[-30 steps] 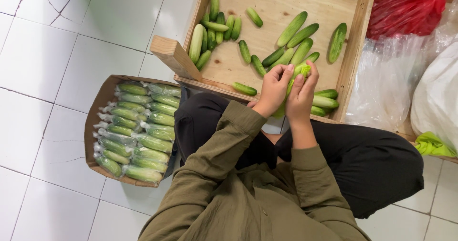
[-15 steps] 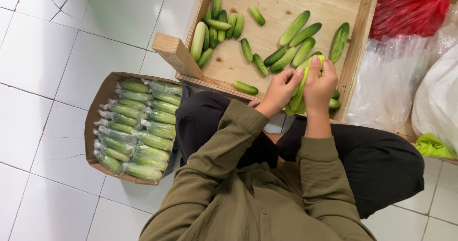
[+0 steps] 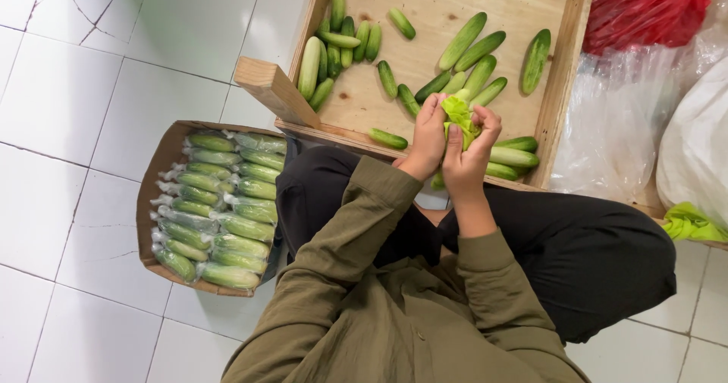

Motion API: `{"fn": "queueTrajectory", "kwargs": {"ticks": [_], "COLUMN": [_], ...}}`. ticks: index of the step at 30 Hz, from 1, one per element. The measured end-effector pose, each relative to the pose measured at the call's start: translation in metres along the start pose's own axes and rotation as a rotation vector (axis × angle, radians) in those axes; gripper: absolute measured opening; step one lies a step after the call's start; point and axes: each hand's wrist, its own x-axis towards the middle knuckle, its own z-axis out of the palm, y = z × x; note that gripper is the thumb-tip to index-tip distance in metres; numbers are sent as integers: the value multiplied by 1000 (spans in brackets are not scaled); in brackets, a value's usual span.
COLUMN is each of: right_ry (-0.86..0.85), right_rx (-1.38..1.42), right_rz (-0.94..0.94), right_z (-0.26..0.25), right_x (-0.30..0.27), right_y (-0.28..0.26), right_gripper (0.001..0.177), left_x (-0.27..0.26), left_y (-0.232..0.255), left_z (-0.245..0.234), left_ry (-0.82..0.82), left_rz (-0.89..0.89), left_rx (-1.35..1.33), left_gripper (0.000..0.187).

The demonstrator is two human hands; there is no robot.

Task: Packing cucumbers into individual plastic bags and arranging them in a cardboard box

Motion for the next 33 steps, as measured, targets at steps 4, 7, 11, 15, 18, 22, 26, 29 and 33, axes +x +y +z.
{"fn": "queueTrajectory", "kwargs": {"ticks": [4, 7, 11, 15, 18, 22, 26, 29, 33], "right_ry": [87, 96, 84, 32, -12, -10, 32, 78, 106], "right_rx": [-16, -38, -146, -201, -169, -182, -202, -179, -124], "right_rz": [-30, -5, 7, 6, -6, -6, -30, 43, 370], "right_z": [-6, -15, -13, -5, -2, -7, -17, -22, -27], "right_x": [23, 39, 30, 4, -20, -19, 12, 26, 23], "right_y": [12, 9, 15, 9, -15, -13, -6, 13, 52], "right_gripper": [23, 17, 19, 28, 42, 50, 42, 18, 40], "left_x": [-6, -4, -5, -1, 9, 0, -12, -4, -11], "left_y": [-5, -2, 1, -11, -20, 0, 18, -5, 4], "left_z": [1, 4, 5, -4, -14, 1, 19, 8, 6], "left_ry": [-66, -98, -46, 103, 125, 65, -63, -133, -220], "left_rz": [27, 22, -52, -124, -128, -77, -88, -60, -71], "left_rx": [92, 123, 53, -80, -93, -61, -3, 80, 183], "left_gripper": [23, 26, 24, 29, 30, 29, 29, 32, 25]}}
